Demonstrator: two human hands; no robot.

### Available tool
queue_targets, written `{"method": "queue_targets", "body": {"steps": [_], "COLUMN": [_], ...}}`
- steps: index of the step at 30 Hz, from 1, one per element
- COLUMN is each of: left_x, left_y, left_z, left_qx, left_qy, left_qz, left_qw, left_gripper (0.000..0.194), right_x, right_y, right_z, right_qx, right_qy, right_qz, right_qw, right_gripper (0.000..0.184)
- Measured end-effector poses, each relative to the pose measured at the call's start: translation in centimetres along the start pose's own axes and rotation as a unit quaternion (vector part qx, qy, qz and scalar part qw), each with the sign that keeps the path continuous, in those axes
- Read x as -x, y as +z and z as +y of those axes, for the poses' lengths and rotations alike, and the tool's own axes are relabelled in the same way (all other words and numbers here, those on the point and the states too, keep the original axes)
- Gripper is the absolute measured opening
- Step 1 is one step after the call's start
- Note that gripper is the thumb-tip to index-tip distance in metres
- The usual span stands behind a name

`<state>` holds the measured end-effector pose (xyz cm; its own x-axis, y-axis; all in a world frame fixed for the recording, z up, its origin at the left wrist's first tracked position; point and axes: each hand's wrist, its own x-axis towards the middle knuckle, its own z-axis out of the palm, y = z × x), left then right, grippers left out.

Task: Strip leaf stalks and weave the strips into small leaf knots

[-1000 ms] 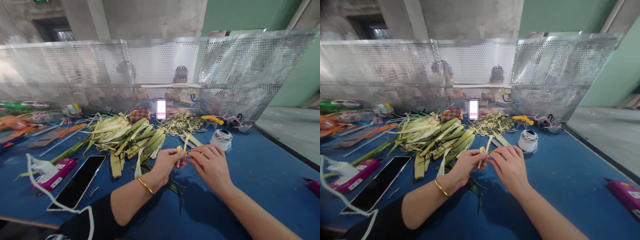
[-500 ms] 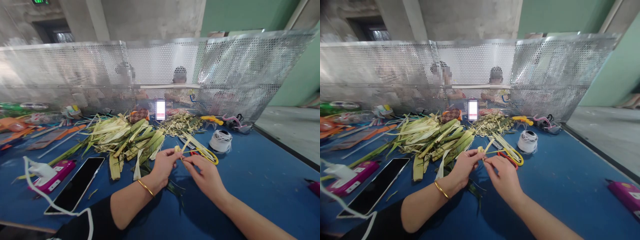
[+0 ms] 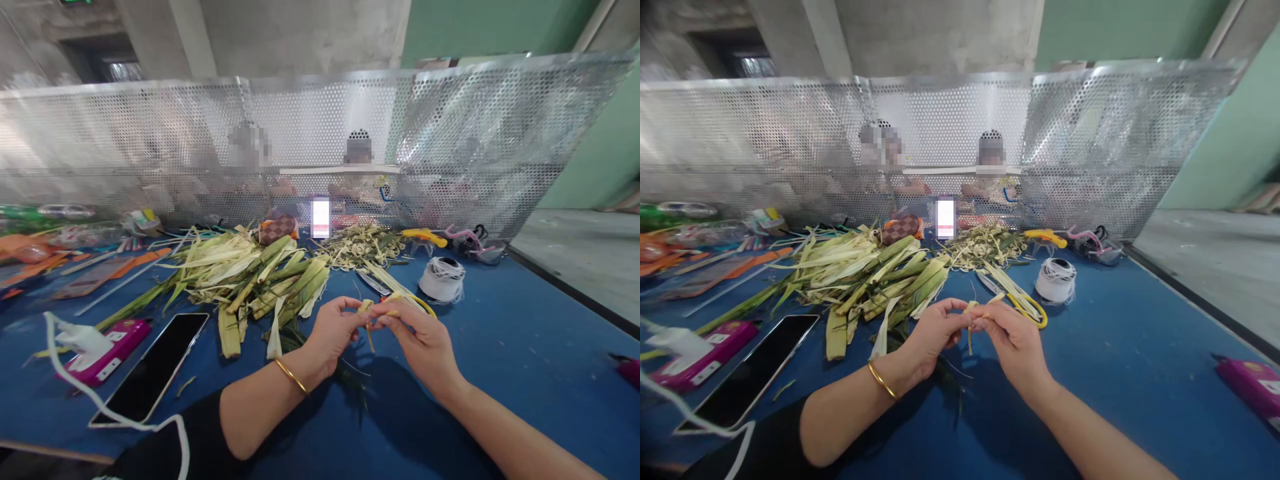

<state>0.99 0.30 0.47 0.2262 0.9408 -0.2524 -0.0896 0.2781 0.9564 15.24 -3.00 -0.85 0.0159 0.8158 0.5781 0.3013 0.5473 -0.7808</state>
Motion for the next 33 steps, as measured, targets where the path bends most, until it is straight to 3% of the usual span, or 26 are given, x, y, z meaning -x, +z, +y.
{"method": "queue_targets", "body": {"steps": [5,11,18,26,33], "left_x": [0.4,0.2,-0.1,-0.1,-0.3], "left_y": [0.3,0.2,0.0,-0.1,-0.3], "left_z": [0.0,-0.4,-0.5,-0.7,-1.2], "left_qx": [-0.011,-0.014,-0.045,-0.067,-0.215], "left_qy": [0.018,0.038,0.077,0.085,0.147], "left_qz": [-0.035,-0.041,-0.009,-0.002,0.001], "left_qw": [0.999,0.998,0.996,0.994,0.966], "left_gripper": [0.022,0.019,0.015,0.013,0.02], "right_x": [-0.4,-0.7,-0.6,-0.6,-0.4], "right_y": [0.0,-0.4,-0.8,-0.9,-0.9], "right_z": [-0.5,-0.2,0.9,1.4,0.9], "right_qx": [-0.094,-0.026,0.085,0.138,0.212], "right_qy": [0.123,0.166,0.107,0.094,0.097], "right_qz": [0.041,0.009,-0.053,-0.071,-0.082], "right_qw": [0.987,0.986,0.989,0.983,0.969], "right_gripper": [0.019,0.024,0.019,0.019,0.024]}}
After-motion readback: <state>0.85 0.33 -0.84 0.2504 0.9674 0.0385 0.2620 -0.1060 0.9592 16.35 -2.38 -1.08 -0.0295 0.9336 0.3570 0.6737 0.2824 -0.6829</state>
